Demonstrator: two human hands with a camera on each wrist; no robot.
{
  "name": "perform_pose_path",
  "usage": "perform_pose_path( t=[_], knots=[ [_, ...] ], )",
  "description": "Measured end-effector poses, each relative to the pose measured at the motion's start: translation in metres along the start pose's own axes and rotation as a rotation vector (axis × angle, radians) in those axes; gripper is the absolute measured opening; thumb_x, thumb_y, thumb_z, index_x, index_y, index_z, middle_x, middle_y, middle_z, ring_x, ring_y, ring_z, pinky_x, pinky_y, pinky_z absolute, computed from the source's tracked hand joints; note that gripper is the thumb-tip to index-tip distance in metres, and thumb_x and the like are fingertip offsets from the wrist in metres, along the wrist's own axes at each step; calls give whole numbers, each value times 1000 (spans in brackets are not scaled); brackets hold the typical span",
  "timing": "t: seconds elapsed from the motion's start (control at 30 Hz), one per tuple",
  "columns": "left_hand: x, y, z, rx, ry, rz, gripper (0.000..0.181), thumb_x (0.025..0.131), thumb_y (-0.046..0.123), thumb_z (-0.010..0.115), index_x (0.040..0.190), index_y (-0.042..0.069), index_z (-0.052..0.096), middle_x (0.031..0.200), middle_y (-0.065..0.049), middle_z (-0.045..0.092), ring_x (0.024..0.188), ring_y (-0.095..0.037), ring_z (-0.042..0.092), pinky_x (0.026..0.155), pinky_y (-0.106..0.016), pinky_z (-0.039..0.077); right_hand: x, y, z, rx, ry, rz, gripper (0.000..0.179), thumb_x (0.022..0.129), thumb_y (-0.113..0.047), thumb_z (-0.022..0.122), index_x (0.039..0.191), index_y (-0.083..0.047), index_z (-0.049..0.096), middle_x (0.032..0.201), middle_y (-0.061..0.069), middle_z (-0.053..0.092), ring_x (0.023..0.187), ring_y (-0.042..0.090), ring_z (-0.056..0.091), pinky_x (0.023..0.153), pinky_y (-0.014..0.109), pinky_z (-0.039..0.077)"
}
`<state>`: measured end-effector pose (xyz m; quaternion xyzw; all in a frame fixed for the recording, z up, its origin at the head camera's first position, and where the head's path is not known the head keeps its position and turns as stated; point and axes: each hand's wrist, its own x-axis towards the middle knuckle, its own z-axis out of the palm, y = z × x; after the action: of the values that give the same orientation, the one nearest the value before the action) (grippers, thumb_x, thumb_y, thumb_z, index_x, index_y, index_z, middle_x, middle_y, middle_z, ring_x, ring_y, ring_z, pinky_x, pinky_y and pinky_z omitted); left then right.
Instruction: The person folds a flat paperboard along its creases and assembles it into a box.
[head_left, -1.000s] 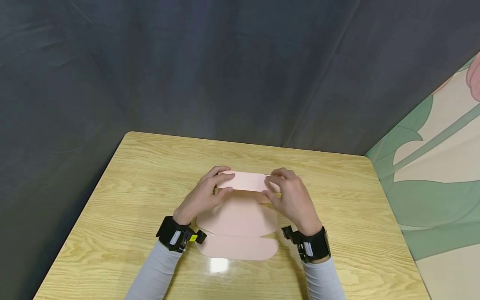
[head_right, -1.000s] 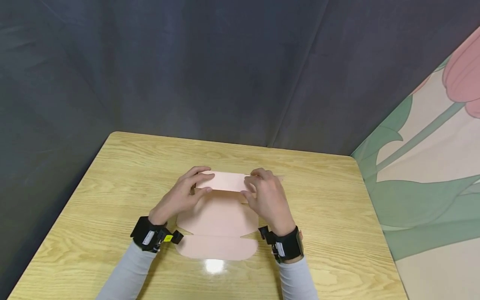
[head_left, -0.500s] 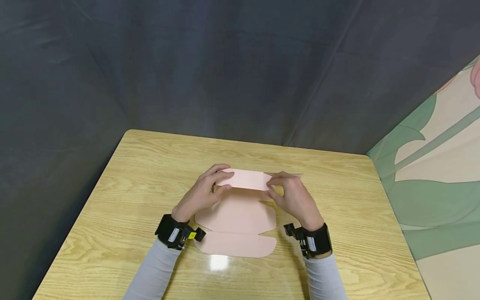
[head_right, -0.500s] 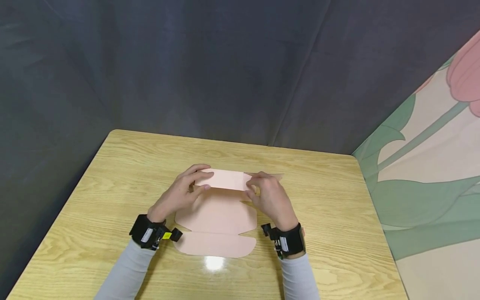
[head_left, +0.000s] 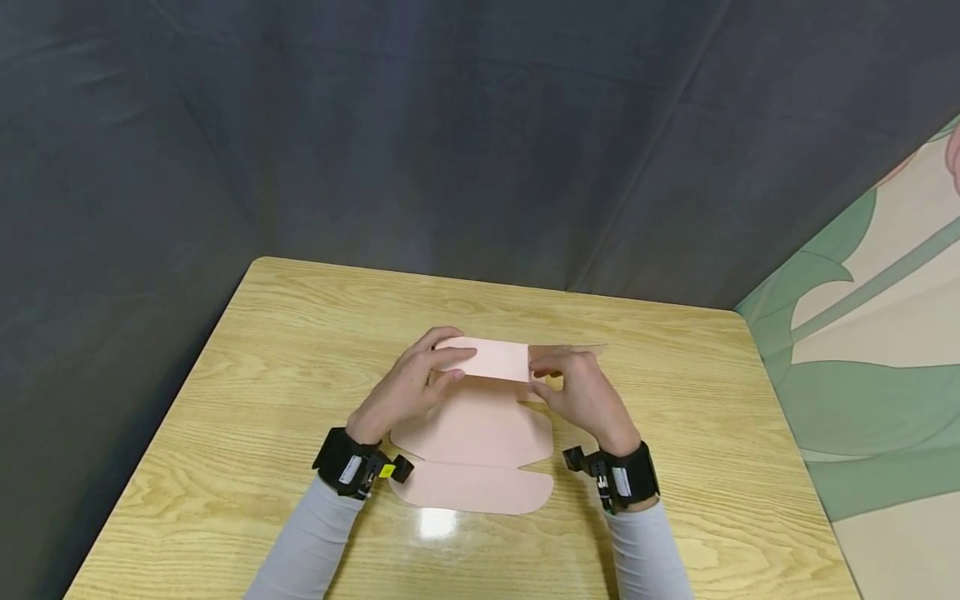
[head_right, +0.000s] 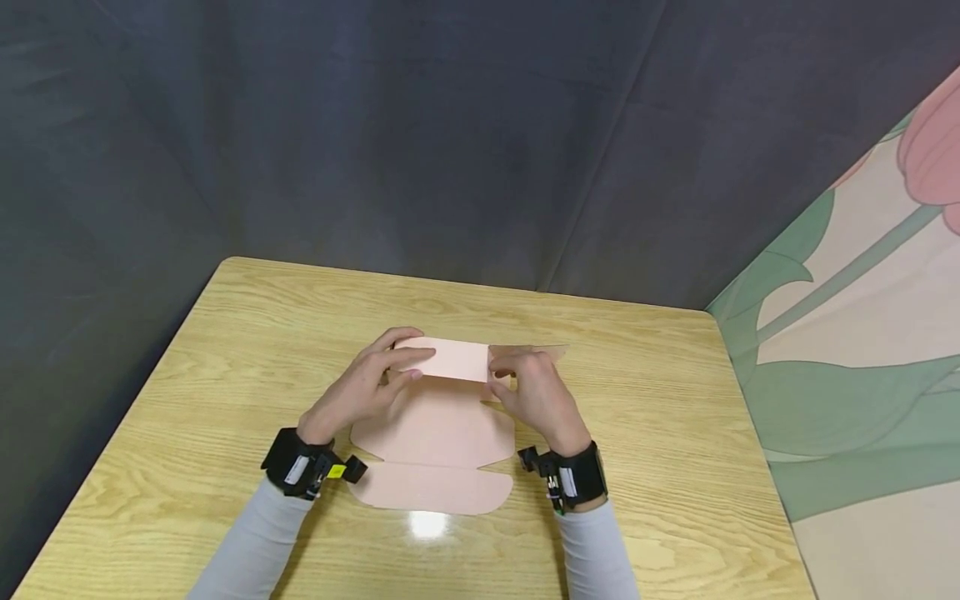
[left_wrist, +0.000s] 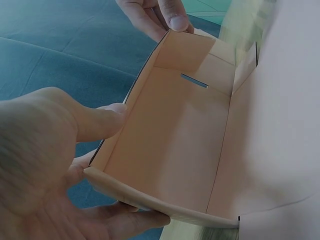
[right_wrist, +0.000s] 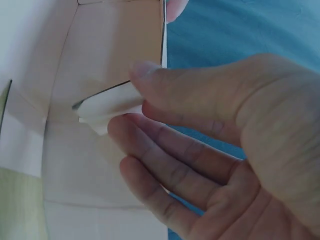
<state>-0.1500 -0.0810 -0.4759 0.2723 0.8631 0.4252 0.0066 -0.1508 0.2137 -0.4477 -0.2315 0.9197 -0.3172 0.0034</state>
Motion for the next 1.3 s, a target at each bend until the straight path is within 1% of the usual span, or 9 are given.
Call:
perform_pose_path(
  t=[0.2,0.37,0.57,0.7,0.83,0.97,1.17,1.3],
  knots=[
    [0,2,0,16,5,12,38,107,15,67,144,12,68,160,-12,49,131,-27,64,93,-39,60,1,0,5,-2,-40,29,11,88,-6,87,98,-9,84,99,6,81,96,29,78,88,53,63],
    [-3,1,0,7,8,16,38,106,13,68,144,12,68,160,-14,48,119,-25,69,86,-39,60,1,0,6,5,-58,38,11,89,-6,86,100,-7,84,101,7,82,96,30,78,89,52,64],
    [-4,-2,0,6,8,5,39,106,12,68,145,13,68,161,-12,48,109,-22,69,81,-37,59,0,-1,3,-9,-34,43,15,88,-6,88,102,-7,83,105,9,81,97,31,77,87,53,63],
    [-4,-3,-1,13,12,13,39,106,12,68,144,12,68,160,-12,48,105,-21,69,79,-34,58,1,-2,4,-2,-26,33,15,86,-5,89,100,-7,83,103,7,80,93,27,77,86,49,64],
    [-4,-3,-2,14,13,17,38,106,12,69,144,12,69,159,-15,49,107,-22,70,79,-34,58,4,-3,6,11,-43,27,14,87,-6,89,100,-8,82,101,6,80,91,23,76,85,45,64],
    [-4,-3,-3,11,12,14,38,106,12,69,143,11,69,159,-18,49,109,-24,70,78,-35,58,5,-2,8,13,-51,24,12,89,-7,88,100,-8,82,102,7,80,94,25,78,84,46,64],
    [-4,-3,-3,22,8,0,38,106,15,68,144,13,69,160,-14,49,116,-25,69,81,-35,58,4,3,9,15,-60,17,10,91,-7,85,100,-10,82,105,7,80,98,29,78,83,49,64],
    [-3,-3,-3,20,8,-6,38,106,15,68,144,13,69,160,-12,49,111,-23,69,80,-35,57,4,5,8,20,-56,6,11,91,-8,85,102,-11,83,108,5,81,97,27,78,82,49,64]
  ],
)
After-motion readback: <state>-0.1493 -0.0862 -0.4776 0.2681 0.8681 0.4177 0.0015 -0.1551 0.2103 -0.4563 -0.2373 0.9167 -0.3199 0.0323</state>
